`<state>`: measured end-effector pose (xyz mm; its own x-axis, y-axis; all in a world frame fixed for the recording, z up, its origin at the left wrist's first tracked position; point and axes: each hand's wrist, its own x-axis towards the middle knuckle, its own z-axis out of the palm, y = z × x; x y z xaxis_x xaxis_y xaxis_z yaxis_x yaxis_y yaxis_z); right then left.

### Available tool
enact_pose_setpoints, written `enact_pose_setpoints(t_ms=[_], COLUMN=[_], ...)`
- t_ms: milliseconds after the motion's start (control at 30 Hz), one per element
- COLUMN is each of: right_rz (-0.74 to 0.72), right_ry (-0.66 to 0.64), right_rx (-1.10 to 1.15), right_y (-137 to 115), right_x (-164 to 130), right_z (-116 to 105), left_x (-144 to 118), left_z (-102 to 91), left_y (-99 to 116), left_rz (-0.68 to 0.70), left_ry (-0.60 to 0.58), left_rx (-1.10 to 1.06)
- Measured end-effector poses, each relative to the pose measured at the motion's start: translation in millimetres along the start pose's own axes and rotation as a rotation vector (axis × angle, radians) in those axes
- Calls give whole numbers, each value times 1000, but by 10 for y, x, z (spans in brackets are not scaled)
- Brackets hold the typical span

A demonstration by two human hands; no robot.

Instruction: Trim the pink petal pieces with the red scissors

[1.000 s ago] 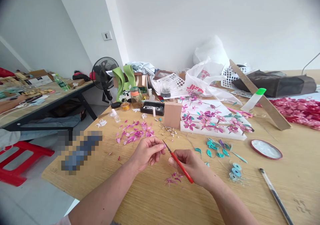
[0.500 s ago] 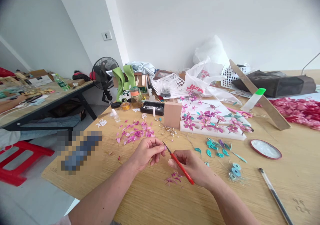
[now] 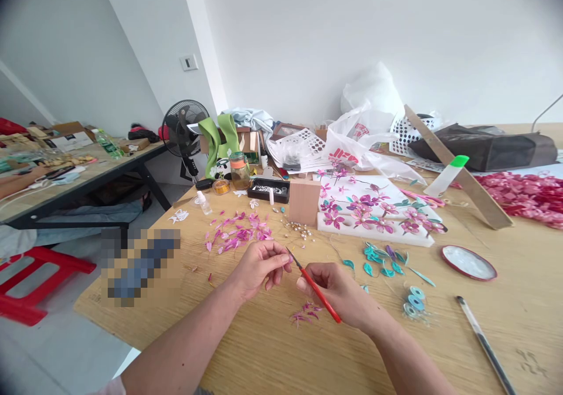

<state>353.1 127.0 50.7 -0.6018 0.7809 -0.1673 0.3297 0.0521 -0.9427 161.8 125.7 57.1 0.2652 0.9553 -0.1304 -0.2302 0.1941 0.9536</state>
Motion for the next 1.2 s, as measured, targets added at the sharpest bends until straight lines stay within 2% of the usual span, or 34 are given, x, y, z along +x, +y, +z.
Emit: enact_pose_setpoints(t_ms=[633,1200], right_rz=[0,9], right_ry=[27,130], right_rx=[-103,-69], right_y=[64,-35], right_x=[3,11], right_z=[-1,29], left_x=[-7,6], left_z=[-10,23], left_y=[7,-77], left_rz=[-33,-100], left_ry=[-30,-39], left_rx=[25,-161])
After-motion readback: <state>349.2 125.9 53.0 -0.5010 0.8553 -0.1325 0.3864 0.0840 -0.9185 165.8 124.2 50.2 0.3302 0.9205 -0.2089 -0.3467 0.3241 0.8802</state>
